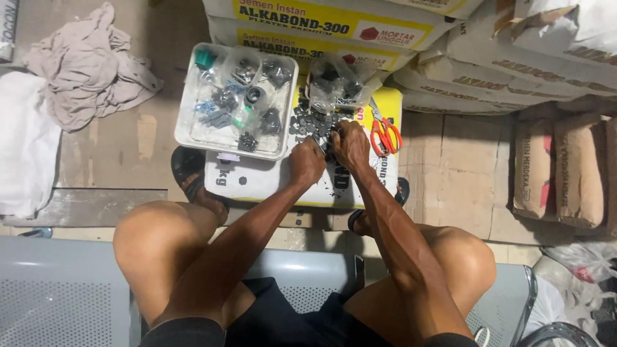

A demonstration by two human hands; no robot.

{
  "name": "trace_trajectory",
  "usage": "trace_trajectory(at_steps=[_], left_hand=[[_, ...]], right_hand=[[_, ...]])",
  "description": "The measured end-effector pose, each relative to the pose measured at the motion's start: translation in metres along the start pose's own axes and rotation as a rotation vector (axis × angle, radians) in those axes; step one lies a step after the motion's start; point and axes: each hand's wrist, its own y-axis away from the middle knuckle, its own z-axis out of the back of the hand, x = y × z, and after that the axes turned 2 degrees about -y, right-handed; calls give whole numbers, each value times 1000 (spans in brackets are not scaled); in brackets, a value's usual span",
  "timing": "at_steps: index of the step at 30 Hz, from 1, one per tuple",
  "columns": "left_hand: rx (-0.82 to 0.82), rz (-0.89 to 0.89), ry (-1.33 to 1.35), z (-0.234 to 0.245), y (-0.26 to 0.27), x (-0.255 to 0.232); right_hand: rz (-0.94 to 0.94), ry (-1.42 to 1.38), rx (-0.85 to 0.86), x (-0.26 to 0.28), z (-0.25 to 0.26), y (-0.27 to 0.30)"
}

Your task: Assembling or inspecting small black components from a tray in a material storage area.

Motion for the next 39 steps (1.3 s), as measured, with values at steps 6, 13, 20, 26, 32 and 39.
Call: trace_trajectory(at_steps=[6, 13, 20, 26, 32, 39], left_hand=[[-6, -46, 76, 0, -1, -6], [77, 13, 699, 45, -12, -69], [239, 68, 1036, 55, -20, -86], [257, 170, 1112, 56, -28, -80], [293, 257, 1257, 47, -36, -67], [206, -6, 907, 72, -24, -99]], right_hand=[[-81, -50, 45, -13, -20, -9], [-326, -976, 70, 86, 97, 17], [-310, -1289, 54, 74, 118, 27], [-188, -1082, -104, 94, 116, 27], [-53, -862, -60, 99, 128, 22], [-143, -907, -56, 112, 146, 31]])
